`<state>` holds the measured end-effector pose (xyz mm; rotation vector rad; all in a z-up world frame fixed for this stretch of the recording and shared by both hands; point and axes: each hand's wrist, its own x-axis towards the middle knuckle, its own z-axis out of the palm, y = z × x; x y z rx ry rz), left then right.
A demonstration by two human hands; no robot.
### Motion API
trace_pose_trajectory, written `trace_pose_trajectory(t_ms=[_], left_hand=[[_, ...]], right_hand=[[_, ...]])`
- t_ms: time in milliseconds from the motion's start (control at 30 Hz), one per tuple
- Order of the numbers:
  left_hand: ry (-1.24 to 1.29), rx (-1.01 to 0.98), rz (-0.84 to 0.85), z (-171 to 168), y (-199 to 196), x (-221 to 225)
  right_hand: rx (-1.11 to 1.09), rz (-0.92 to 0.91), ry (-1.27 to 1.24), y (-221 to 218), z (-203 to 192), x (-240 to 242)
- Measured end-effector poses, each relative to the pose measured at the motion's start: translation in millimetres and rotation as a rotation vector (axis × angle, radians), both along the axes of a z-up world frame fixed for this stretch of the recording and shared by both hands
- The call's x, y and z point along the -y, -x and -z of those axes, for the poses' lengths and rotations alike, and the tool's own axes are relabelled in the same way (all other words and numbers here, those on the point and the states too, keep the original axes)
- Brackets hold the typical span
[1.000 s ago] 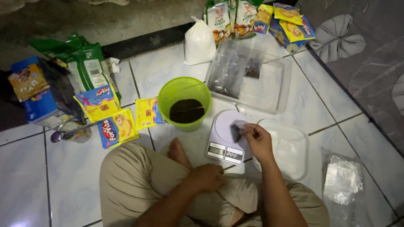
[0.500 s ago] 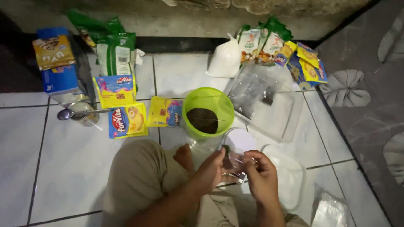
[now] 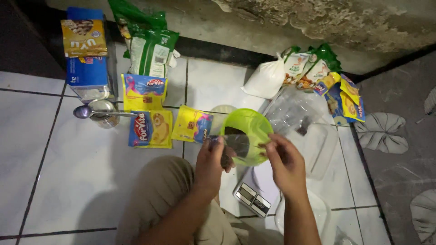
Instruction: Package dark powder into small plastic bags by scooping from a bowl and weighing each portion on a digital scale.
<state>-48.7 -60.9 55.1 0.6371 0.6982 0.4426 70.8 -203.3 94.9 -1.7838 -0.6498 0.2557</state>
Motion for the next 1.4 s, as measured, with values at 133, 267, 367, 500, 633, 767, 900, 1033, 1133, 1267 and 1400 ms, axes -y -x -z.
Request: trace_pose_trajectory(t_ms=[133, 267, 367, 500, 633, 767, 900, 1033, 1133, 1267, 1400], left_hand=[[0.004, 0.309, -0.032, 45.7, -10.6, -2.2], [0.020, 0.250, -0.124, 28.2, -15.4, -9.2], [0.074, 0.110, -0.214, 30.7, -20.7, -9.8], [0.016, 0.121, -0.193, 34.4, -25.2, -9.6], [0.039, 0.083, -0.125, 16.7, -22.8, -9.6], [0.203, 0.238, -0.114, 30.4, -37.0, 9.6], [0.004, 0.040, 0.013, 24.0, -34.8, 32.4], [0.170, 0.169, -0.063, 49.2, -39.9, 50.5], [-0.069, 0.195, 0.086, 38.8, -23.8, 53.9], [0.072, 0.182, 0.216, 50.8, -31.4, 72.8], [0.277, 0.233, 0.183, 66.2, -42.7, 90.4]], right_hand=[[0.317, -0.125, 0.643, -49.1, 17.1, -45.5], [0.320, -0.354, 1.193, -68.2, 49.1, -66.6], [0.380, -0.394, 1.351, -75.1, 85.7, -71.3], [0.292, -0.320, 1.150, -66.4, 70.8, -65.1], [0.151, -0.117, 0.348, -53.1, 44.2, -33.1], [-0.253, -0.334, -0.186, -0.2, 47.7, -8.6], [-0.432, 0.227, -0.320, 48.9, 42.1, -16.3], [-0.311, 0.407, -0.543, 42.5, 46.3, -6.1], [-0.209, 0.445, -0.311, 50.1, -7.6, -10.4], [-0.282, 0.474, -0.198, 30.9, -32.0, -5.1], [-0.522, 0.298, 0.038, 2.0, -26.7, 2.3]])
